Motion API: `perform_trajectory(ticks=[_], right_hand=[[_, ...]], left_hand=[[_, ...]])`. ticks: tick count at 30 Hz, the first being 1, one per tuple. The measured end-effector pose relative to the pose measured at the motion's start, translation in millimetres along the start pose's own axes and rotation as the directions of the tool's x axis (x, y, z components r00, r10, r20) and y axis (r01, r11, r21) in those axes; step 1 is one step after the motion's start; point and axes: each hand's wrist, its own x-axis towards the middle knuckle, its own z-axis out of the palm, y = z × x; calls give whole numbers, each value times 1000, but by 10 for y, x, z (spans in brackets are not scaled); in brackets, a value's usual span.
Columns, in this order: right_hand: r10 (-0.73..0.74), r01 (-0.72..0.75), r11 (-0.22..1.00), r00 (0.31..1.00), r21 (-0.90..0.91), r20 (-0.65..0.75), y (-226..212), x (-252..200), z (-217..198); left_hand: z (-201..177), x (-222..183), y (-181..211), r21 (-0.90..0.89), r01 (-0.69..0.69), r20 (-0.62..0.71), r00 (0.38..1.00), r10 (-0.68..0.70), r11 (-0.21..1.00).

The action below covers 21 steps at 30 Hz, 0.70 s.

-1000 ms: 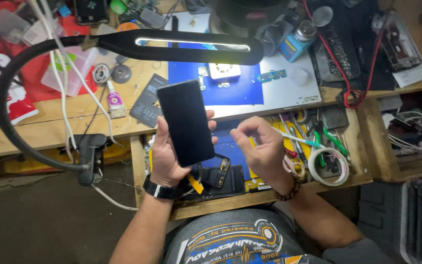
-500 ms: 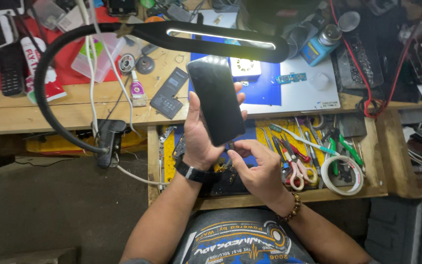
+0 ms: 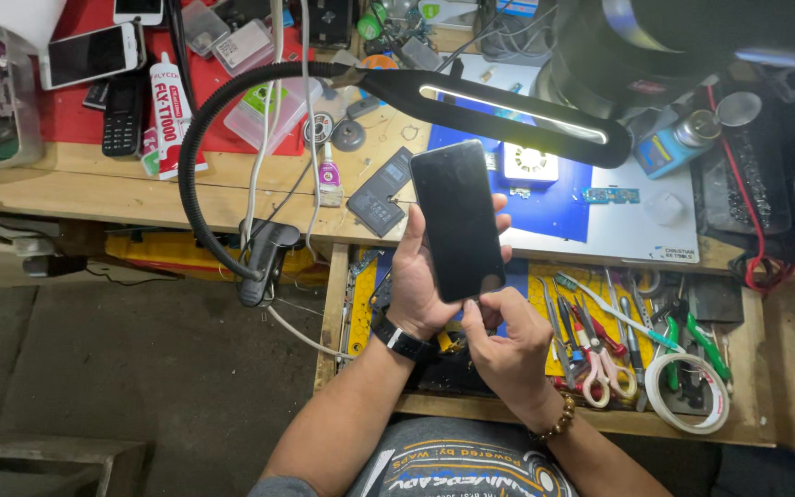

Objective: The person connects a charging cable to a disassembled smartphone and waits for it to power on. They then remove a protective film from the internal motherboard and reattach the screen assembly. Finally, the person interacts with the touchscreen to test the device's functionality.

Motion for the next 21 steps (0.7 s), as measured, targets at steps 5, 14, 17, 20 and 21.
perform_trajectory(ticks=[5,14,17,20,21], right_hand=[[-20,19,998,1000,60,19,12,-52,40],[80,-87,993,993,79,90,73,-135,20],[145,-154,984,984,93,103,110,-183,3],[279,-316,896,947,312,158,141,-213,-2],[274,-312,897,948,312,160,156,-208,14]], left_hand=[[6,-2,8,-7,-12,-3,1000,12,1000],[13,11,134,55,-27,-47,998,29,998],[7,2,135,64,-16,-33,999,18,998],[23,3,127,59,-18,-12,1000,18,998],[27,14,137,52,-13,-15,1000,13,999]])
